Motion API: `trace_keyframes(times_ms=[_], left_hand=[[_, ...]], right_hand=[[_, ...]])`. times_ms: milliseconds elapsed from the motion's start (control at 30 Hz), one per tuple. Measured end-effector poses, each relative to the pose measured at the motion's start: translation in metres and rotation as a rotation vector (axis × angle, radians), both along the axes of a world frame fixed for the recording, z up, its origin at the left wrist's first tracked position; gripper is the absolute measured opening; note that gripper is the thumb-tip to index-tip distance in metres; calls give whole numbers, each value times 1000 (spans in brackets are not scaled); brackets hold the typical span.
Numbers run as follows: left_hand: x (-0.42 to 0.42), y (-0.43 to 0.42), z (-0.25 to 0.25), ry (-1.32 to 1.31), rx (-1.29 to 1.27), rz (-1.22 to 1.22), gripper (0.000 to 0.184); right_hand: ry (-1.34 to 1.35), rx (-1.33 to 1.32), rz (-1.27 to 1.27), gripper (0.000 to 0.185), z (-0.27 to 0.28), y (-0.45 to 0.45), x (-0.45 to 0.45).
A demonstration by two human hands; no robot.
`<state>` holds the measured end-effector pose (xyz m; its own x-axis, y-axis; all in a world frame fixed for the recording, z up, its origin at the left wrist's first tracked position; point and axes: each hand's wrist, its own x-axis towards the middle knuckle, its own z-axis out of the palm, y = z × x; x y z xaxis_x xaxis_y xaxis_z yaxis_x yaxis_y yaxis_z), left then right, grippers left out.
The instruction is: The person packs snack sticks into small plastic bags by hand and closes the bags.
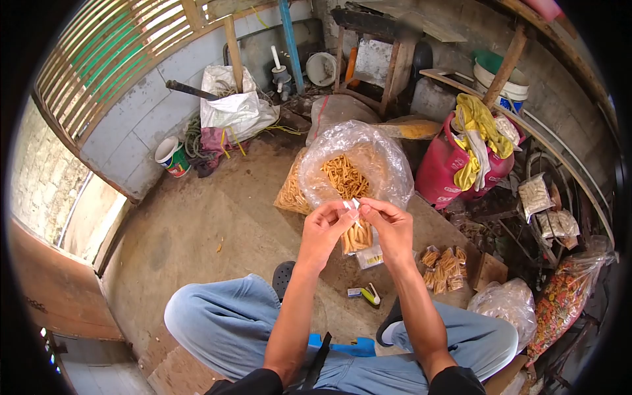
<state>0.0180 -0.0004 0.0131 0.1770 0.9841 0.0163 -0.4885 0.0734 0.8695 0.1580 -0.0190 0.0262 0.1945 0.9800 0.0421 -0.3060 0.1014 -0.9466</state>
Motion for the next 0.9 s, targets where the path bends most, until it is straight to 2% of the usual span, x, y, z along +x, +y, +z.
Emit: trace_keyframes(times_ms=[67,233,400,567,667,733,833,900], left_hand=[[-1,0,1,39,6,-53,13],[3,-3,1,48,57,76,17],[8,-7,4,69,83,107,13],[12,-11,2,118,46,163,14],[8,-10,6,113,29,113,16],[1,-9,14,20,-22,-22,17],[-13,-9,22,81,-45,-168,17],[-12,-9,26,81,-20,-179,19]], right_hand=[[0,2,6,20,0,-1,1],[-40,31,36,20,4,-3,3],[-3,-81,179,19,8,-4,6],[20,-81,118,17,13,-6,4],[5,-63,100,17,14,-9,4],[-9,-60,104,16,13,-10,5],[-21,-67,143,16,14,-12,8],[-2,-69,174,16,15,-12,9]])
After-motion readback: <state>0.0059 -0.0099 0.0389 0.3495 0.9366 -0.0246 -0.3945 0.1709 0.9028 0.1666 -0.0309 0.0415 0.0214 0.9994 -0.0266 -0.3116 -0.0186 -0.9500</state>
